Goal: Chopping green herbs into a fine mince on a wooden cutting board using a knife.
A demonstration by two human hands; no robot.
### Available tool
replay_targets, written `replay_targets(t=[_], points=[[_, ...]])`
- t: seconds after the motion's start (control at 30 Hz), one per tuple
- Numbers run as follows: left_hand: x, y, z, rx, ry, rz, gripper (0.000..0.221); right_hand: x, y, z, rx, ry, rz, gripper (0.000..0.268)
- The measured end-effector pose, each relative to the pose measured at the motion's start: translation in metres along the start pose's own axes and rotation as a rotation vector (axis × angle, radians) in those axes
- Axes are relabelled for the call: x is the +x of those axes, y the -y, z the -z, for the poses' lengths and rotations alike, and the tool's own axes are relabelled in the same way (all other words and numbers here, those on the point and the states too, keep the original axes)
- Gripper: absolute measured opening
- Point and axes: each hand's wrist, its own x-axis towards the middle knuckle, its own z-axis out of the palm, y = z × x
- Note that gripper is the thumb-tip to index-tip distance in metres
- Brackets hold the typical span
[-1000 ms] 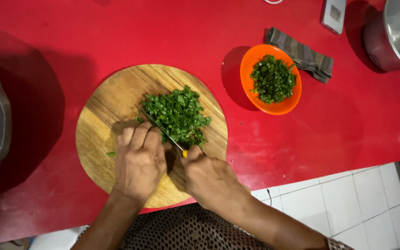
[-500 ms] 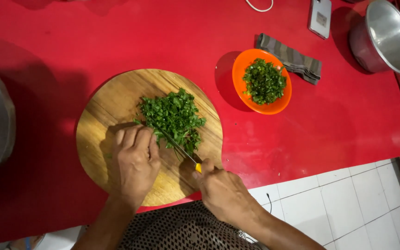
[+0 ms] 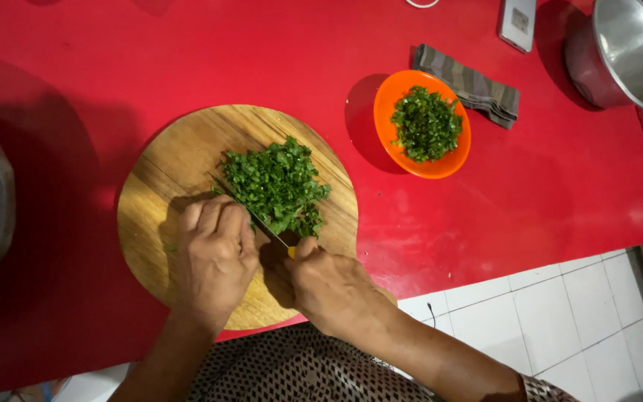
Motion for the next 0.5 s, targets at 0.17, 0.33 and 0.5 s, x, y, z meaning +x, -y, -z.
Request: replay_targets(t=[0.17, 0.33, 0.5], points=[[-0.005, -0.001, -0.002, 0.055, -0.005, 0.038, 0.013, -0.037, -0.011, -0.012, 0.009, 0.019, -0.032, 0.026], [-0.012, -0.002, -0.006, 0.115, 0.016, 0.027, 0.016, -0.048, -0.019, 0.008, 0.114, 0.099, -0.046, 0.031], [-0.015, -0.007, -0.004, 0.229, 0.048, -0.05, 0.017, -0.041, -0.03, 0.039, 0.444, 0.269, -0.313, 0.032]])
